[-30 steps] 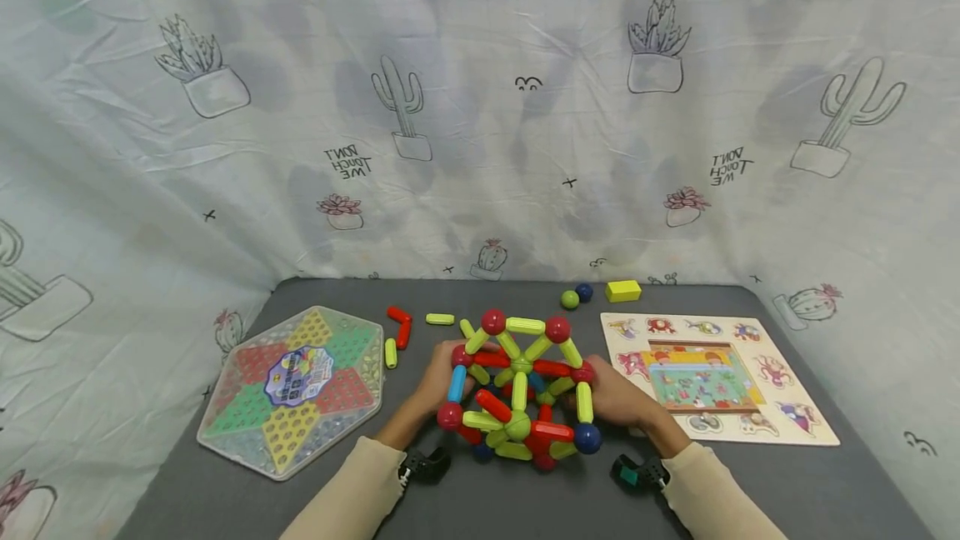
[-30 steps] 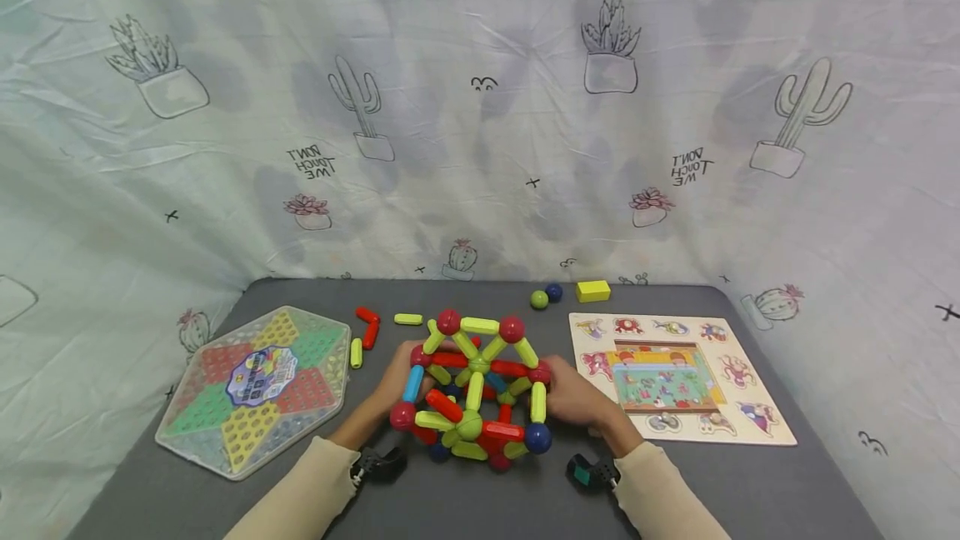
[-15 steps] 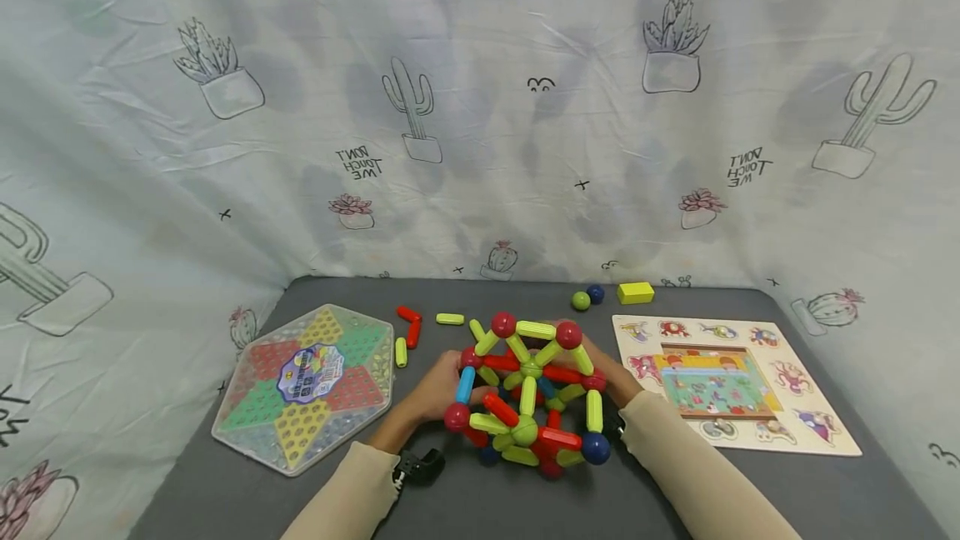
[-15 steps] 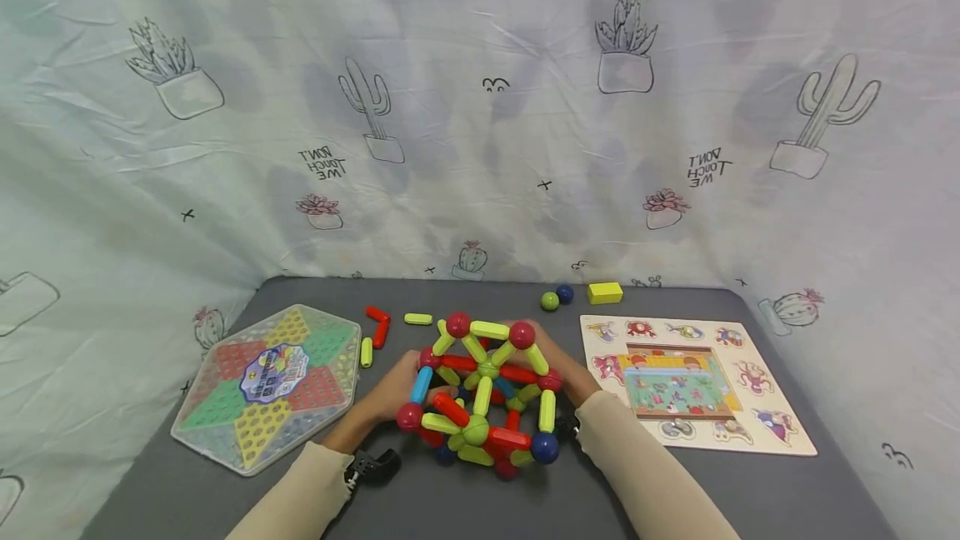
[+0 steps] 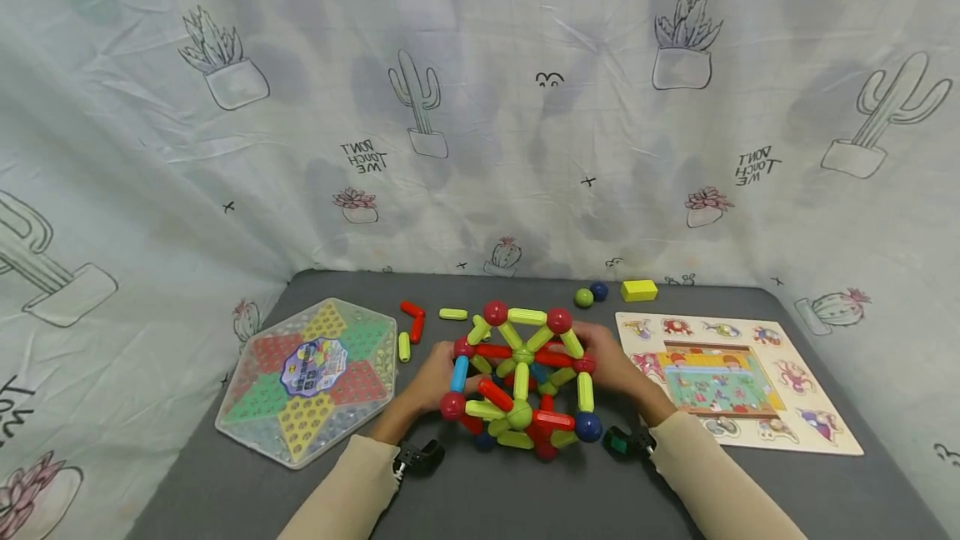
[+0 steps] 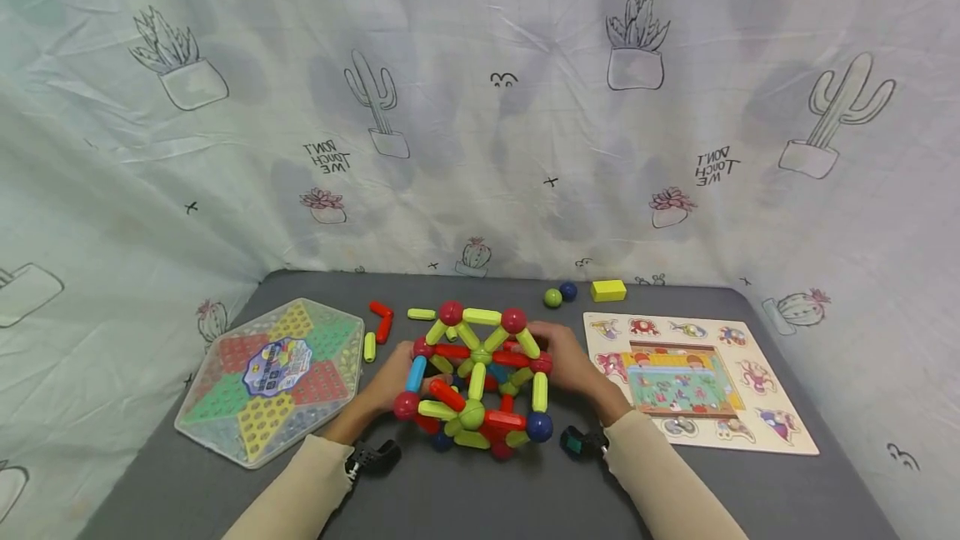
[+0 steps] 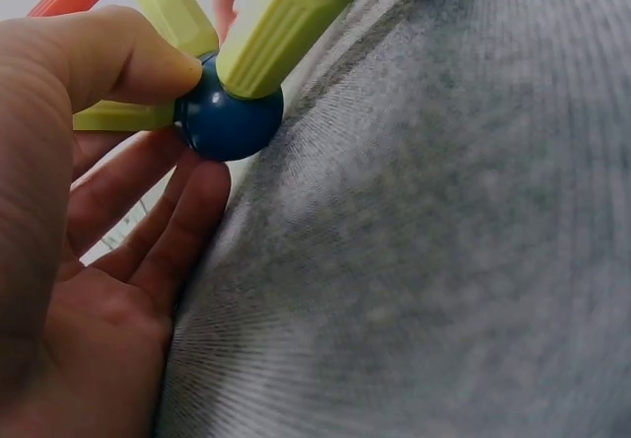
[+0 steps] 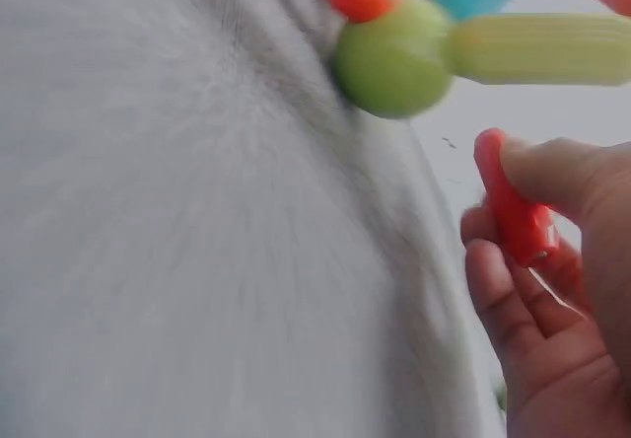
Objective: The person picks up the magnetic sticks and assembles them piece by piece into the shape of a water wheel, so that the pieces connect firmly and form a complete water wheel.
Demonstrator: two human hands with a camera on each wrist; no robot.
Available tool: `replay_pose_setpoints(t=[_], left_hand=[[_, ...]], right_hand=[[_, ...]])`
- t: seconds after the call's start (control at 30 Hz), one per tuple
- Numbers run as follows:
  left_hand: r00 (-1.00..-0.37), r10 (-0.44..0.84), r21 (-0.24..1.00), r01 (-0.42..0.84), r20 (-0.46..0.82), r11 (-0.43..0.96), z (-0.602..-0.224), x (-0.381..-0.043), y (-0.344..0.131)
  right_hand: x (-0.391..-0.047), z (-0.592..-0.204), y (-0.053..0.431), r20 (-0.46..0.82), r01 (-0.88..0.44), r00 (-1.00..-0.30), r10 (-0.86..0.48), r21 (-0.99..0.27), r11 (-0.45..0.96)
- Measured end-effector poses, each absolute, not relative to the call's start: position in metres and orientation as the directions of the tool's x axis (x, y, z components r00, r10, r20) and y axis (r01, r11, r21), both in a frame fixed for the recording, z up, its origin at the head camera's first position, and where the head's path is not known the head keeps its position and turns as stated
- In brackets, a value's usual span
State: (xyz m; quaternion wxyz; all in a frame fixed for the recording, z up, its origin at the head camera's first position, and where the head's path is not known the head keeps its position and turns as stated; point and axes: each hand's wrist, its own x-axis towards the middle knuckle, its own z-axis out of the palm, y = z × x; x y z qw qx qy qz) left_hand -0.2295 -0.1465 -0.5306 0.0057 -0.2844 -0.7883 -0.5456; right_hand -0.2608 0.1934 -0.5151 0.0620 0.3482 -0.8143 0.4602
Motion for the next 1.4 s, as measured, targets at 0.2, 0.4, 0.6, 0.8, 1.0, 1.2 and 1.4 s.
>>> replay_pose_setpoints(t=[0.2,0.4,0.6,0.8,1.0,1.2,1.4], left_hand=[[-0.827,0.463,0.857,0.461,0.32,0.23,-0.531,-0.229,-0.146],[-0.819,0.465,0.857,0.471,0.336,0.21,-0.532,-0.23,-0.149],[-0.826,0.467,0.857,0.46,0.316,0.232,-0.531,-0.231,-0.15],[-0.832,0.466,0.853,0.454,0.303,0.256,-0.53,-0.231,-0.147],[-0.83,0.468,0.854,0.455,0.304,0.252,-0.529,-0.231,-0.145],[-0.832,0.457,0.858,0.456,0.315,0.238,-0.529,-0.23,-0.143],[-0.842,0.444,0.868,0.439,0.308,0.231,-0.529,-0.228,-0.143]], right_hand=[[-0.219,-0.482,0.226,0.266,-0.349,-0.932,-0.247,-0.843,0.409],[-0.18,-0.439,0.223,0.388,-0.482,-0.867,-0.312,-0.811,0.333],[-0.153,-0.411,0.184,0.409,-0.683,-0.681,-0.607,-0.653,0.327],[-0.146,-0.407,0.157,0.355,-0.725,-0.647,-0.675,-0.562,0.399],[-0.143,-0.41,0.148,0.349,-0.721,-0.665,-0.66,-0.531,0.445],[-0.147,-0.405,0.167,0.328,-0.693,-0.658,-0.678,-0.617,0.374],[-0.174,-0.407,0.219,0.347,-0.557,-0.717,-0.605,-0.807,0.197]])
